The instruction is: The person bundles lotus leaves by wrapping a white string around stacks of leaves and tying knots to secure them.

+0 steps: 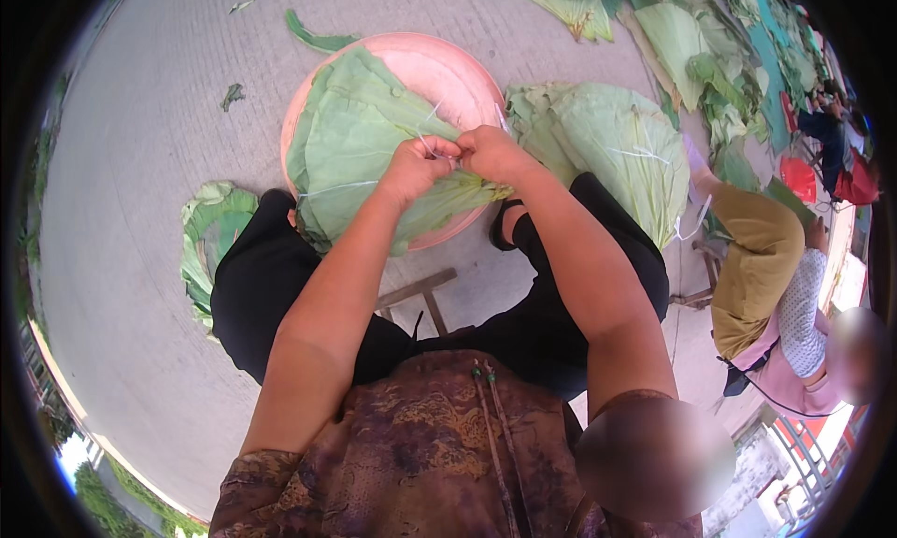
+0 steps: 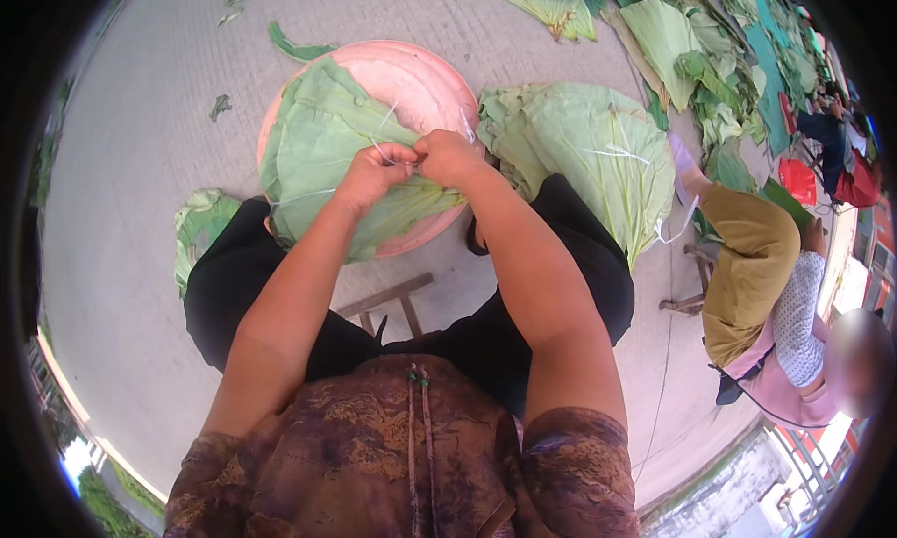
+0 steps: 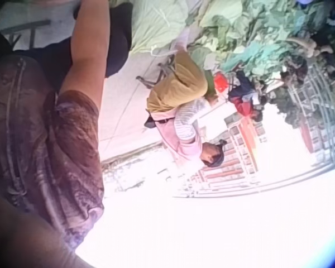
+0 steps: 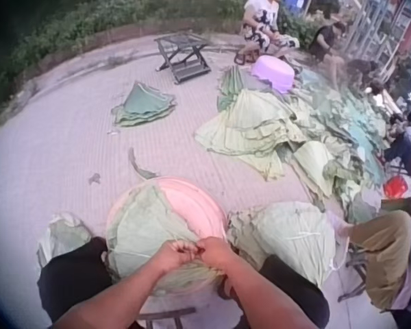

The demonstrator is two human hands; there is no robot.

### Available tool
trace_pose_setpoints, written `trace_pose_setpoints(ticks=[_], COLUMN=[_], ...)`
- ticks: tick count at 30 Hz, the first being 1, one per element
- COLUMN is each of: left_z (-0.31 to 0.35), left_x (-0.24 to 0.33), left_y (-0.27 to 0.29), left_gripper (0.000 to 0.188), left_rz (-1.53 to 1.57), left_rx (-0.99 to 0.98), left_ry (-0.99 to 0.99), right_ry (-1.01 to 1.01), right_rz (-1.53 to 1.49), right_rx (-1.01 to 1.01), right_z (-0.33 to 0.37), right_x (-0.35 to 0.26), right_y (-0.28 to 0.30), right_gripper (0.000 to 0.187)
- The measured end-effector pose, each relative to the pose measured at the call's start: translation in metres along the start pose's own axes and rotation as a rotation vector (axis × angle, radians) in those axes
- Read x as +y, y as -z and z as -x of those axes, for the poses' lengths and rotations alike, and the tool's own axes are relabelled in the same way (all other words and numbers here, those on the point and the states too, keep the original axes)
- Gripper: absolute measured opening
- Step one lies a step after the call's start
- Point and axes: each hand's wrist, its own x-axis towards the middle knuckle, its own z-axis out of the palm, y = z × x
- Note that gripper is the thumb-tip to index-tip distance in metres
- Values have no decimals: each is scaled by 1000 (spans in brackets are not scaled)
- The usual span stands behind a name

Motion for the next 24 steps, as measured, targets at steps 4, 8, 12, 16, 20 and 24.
trace_pose_setpoints(ticks=[4, 8, 12, 16, 20, 24], left_z=[0, 2, 4, 1, 0, 3], left_x=[-7, -7, -4, 1, -7, -2], left_y=[-5, -16, -17, -19, -14, -18], left_gripper=[14, 13, 10, 15, 16, 14], left_rz=[-127, -604, -728, -628, -457, -391], left_rx=[173, 470, 573, 619, 562, 517], left_ry=[-183, -418, -422, -446, -393, -358], right_ry=[1, 10, -12, 28, 55, -28], right_rz=[35, 114, 78, -6, -211, -292], right_rx=[48, 73, 77, 184, 110, -6], right_z=[7, 7, 9, 6, 1, -4], right_x=[-5, -8, -18, -12, -12, -4], right_y=[-1, -2, 1, -5, -3, 1], right_gripper=[11, 8, 11, 15, 18, 18])
